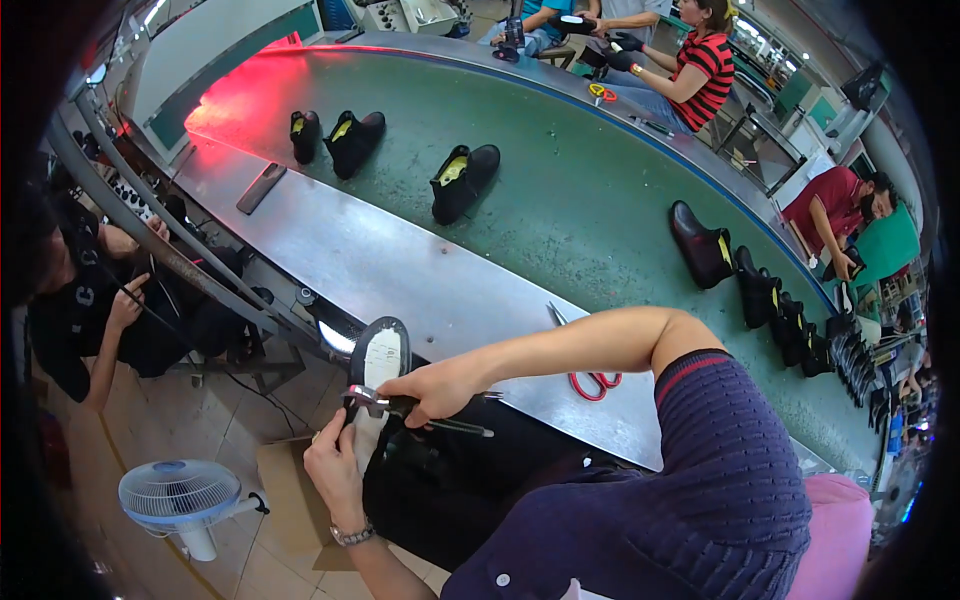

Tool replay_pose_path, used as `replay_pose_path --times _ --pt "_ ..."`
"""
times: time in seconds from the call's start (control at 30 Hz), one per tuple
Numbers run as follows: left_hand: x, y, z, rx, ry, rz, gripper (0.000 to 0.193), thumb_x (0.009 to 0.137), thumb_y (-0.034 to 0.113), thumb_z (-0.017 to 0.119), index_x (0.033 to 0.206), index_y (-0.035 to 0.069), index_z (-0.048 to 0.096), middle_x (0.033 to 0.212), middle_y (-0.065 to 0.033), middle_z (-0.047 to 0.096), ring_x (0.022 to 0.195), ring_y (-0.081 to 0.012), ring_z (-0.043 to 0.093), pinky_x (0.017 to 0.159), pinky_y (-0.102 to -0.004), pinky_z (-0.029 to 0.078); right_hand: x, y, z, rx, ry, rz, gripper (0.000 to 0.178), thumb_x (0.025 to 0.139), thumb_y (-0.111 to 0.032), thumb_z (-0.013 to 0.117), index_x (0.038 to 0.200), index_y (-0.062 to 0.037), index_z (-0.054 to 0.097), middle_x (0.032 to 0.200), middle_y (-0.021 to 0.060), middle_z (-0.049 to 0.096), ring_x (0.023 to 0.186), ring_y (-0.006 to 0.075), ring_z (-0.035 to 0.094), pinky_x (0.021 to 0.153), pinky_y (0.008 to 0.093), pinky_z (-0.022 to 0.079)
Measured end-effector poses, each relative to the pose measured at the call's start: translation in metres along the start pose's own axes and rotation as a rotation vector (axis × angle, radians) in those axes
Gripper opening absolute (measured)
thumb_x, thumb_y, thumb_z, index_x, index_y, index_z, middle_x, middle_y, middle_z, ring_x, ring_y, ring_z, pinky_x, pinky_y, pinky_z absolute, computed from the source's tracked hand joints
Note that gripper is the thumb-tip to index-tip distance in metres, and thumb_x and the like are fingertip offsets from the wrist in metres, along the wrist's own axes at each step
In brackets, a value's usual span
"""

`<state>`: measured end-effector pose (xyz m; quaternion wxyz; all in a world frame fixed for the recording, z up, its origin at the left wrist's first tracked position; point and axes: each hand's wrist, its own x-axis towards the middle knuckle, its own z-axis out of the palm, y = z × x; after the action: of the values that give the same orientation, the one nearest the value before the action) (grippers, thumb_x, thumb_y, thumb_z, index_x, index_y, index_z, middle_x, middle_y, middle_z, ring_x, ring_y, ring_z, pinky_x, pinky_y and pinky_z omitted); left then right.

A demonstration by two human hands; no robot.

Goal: Manufacturing shoes by trimming excess material and assembling components.

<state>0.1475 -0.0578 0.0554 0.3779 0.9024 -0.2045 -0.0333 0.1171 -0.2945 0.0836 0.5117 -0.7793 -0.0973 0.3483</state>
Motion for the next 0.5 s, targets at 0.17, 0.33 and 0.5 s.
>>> replay_pose_path --times 0.17,0.33,0.5 --pt "0.004 0.006 0.003 0.012 0.073 -0.049 0.040 0.087 0.005 0.060 0.126 -0.003 0.056 0.095 -0.0191 0.071 0.083 -0.0299 0.071 0.077 -0.0356 0.053 0.017 -0.011 0.002 0.439 -0.292 0.258 0.055 0.097 -0.010 0.050 0.147 -0.0135 0.026 0.094 0.0122 0.061 0.077 0.0208 0.065 0.071 0.0342 0.058" --pt "-0.016 0.006 -0.002 0.264 -0.073 0.170 0.071 0.075 0.009 0.075 0.135 -0.006 0.040 0.122 -0.0217 0.059 0.116 -0.0364 0.054 0.101 -0.0415 0.041 -0.003 -0.024 0.017 -0.090 -0.021 0.096 0.051 0.097 -0.016 0.052 0.143 -0.0126 0.032 0.074 0.0139 0.063 0.064 0.0238 0.066 0.059 0.0360 0.055" --pt "-0.030 0.027 0.044 0.256 0.151 0.040 0.072 0.067 0.006 0.078 0.131 -0.006 0.045 0.128 -0.0205 0.053 0.119 -0.0358 0.048 0.102 -0.0437 0.040 -0.017 -0.008 0.017 -0.252 0.082 -0.012 0.051 0.093 -0.014 0.057 0.140 -0.0062 0.036 0.076 0.0156 0.066 0.071 0.0270 0.068 0.061 0.0383 0.053"
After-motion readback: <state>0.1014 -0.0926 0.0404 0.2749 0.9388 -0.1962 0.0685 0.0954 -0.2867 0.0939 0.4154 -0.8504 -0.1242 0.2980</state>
